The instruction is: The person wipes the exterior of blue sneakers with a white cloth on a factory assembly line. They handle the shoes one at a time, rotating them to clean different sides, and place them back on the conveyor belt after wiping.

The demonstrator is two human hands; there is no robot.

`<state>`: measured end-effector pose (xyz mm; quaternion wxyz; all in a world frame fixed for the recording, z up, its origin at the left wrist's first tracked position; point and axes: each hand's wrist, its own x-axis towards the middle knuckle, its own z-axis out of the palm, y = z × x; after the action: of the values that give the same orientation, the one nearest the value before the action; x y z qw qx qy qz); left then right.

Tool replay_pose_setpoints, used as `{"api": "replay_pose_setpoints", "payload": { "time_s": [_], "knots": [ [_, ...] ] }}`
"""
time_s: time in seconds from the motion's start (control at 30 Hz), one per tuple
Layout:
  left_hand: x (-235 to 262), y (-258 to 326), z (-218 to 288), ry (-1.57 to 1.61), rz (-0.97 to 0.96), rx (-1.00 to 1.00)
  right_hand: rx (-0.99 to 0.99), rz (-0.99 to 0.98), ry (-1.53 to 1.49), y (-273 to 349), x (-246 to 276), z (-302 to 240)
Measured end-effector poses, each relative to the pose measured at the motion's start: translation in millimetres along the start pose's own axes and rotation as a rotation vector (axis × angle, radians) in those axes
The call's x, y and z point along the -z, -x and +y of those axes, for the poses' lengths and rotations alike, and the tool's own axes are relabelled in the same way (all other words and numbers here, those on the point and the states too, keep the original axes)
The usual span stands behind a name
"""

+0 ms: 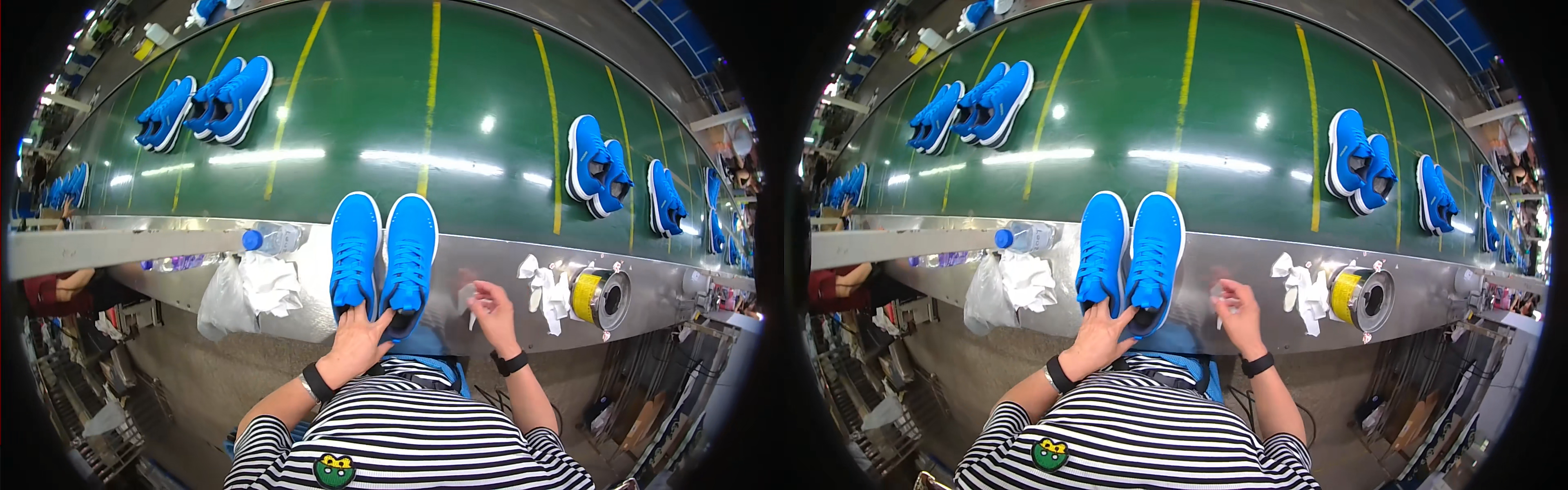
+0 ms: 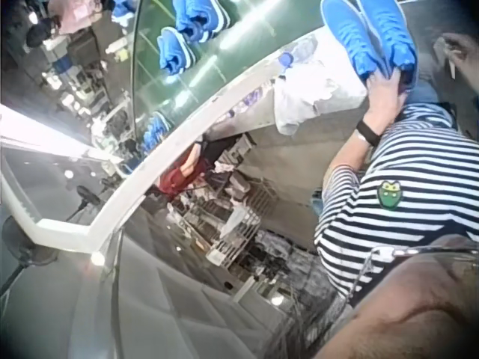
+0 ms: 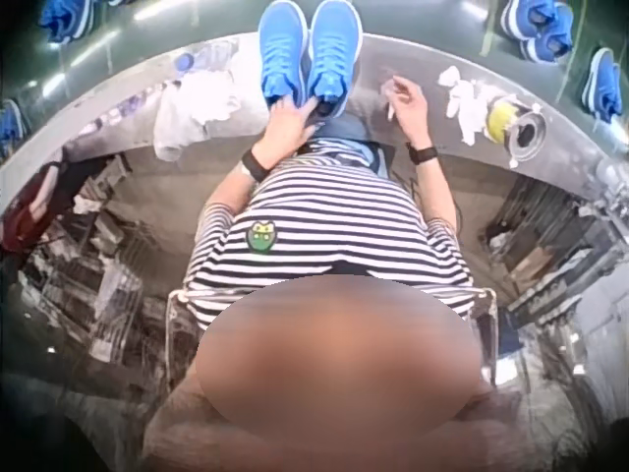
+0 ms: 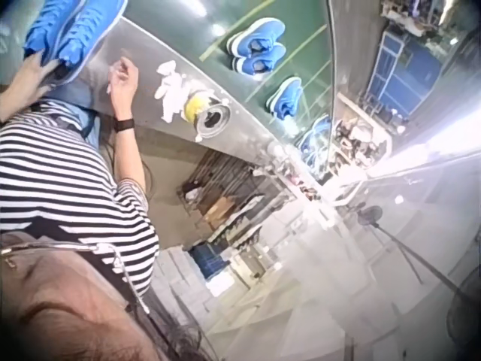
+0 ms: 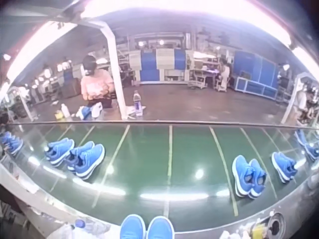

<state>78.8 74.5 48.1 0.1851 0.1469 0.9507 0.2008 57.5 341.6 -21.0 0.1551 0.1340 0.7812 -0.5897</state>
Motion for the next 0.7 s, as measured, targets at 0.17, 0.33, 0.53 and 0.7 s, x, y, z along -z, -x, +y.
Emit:
{"api": "replay_pose_setpoints", "payload": {
  "time_s": [0.17,0.33,0.53,0.7],
  "knots": [
    [17.0,27.4,-25.6,0.394,0.145,0.099,-0.079,-0.289,-0.141,12.3,-52.0,-10.7],
    [13.0,27.1,-58.8,0.568,0.43,0.313,-0.064,-0.232,-0.11,16.8,-63.8,-6.3],
    [-5.5,17.9,-70.9,0.624,0.374,0.341,0.271,-0.099,0.419,-2.3,-53.9,1.2],
    [-1.4,13.8,-73.4,0.644,0.313,0.329,0.305,0.224,0.514,-24.5,-15.6,44.9]
  ]
}}
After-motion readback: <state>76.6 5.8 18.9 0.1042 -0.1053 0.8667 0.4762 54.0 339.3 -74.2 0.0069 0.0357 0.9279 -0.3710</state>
